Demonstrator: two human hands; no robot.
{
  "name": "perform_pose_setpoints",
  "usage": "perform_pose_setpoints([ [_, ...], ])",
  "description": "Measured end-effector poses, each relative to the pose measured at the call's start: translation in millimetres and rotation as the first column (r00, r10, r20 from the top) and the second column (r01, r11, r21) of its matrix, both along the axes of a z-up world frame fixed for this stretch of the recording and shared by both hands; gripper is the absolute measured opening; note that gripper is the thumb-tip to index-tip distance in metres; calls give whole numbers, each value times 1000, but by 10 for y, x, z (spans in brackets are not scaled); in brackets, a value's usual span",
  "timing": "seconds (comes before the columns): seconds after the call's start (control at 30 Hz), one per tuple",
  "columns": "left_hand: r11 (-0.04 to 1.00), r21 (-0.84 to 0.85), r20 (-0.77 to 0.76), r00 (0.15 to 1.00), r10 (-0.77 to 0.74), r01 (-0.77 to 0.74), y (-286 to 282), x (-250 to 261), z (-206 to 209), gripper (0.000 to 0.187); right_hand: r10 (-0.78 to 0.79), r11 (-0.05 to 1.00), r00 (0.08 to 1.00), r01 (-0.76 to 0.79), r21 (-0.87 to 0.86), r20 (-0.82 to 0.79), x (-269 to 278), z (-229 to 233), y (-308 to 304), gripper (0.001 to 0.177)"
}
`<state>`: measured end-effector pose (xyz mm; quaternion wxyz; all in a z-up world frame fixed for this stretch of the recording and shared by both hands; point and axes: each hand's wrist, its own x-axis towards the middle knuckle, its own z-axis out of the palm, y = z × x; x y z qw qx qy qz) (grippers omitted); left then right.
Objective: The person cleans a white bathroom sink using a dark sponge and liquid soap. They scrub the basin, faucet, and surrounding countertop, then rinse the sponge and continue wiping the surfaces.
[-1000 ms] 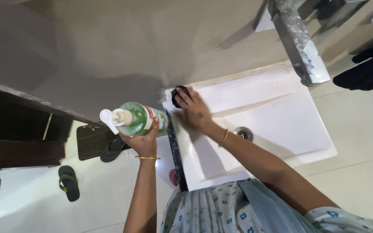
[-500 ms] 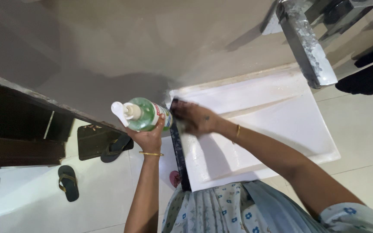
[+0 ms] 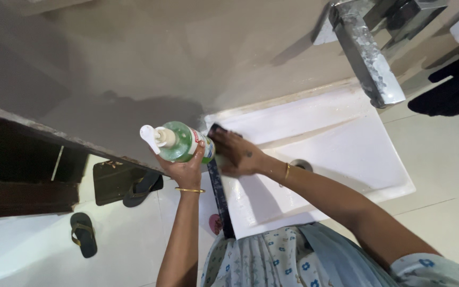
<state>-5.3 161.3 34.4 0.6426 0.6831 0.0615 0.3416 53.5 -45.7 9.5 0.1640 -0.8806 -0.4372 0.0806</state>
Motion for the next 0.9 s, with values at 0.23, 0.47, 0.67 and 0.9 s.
perform_pose_setpoints([
  [0.23,999,-12,22,999,-39,39,-105,76,52,109,-457,863,815,503,-45,356,123,-36,-293,86],
  [0.47,989,-37,-40,988,-147,145,-409,299,89,97,-222,975,945,222,28,240,51,-268,-142,79],
  [0.67,982,151,-45,993,-109,115,-555,485,66,95,-617,786,743,594,169,258,350,-507,-1737,73],
  [0.9,956,180,-61,973,-223,230,-829,610,68,92,-784,600,511,770,218,351,305,-538,-1503,67],
])
